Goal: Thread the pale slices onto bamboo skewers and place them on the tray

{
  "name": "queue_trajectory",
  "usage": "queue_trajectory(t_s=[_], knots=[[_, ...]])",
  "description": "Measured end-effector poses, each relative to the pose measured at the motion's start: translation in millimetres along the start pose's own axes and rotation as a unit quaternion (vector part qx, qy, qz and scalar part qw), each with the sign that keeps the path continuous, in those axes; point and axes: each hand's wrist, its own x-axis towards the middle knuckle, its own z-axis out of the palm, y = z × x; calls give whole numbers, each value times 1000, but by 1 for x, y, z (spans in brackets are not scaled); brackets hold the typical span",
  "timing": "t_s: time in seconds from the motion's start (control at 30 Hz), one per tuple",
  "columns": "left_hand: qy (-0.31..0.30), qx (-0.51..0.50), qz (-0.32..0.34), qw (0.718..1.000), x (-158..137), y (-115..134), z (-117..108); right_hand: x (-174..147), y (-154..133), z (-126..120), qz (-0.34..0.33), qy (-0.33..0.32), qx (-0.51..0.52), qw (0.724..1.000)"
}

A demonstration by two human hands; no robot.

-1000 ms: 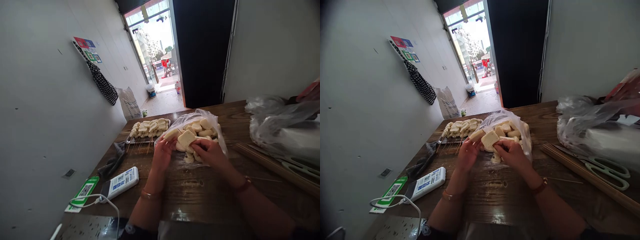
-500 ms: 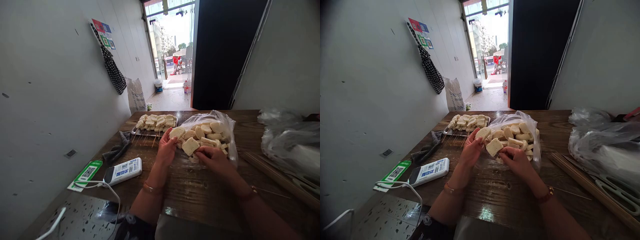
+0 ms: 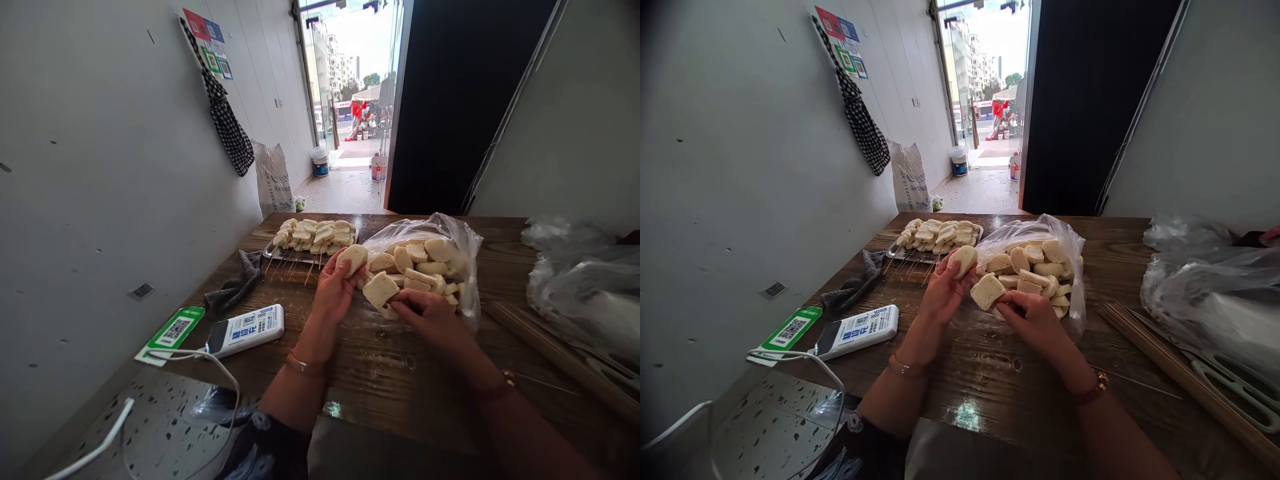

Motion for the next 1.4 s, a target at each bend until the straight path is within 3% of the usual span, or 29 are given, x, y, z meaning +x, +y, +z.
queue_trajectory(t_s=[0.5, 1.13, 1.4], knots=[[23, 8, -3, 1000, 0, -3, -1, 0, 3, 2, -16, 7, -18, 1000], [-7, 54, 50, 997, -8, -11, 11, 0, -1, 4, 22, 32, -25, 999], [-7, 49, 33, 998, -12, -13, 16, 2, 0, 8, 14, 56, -18, 998]])
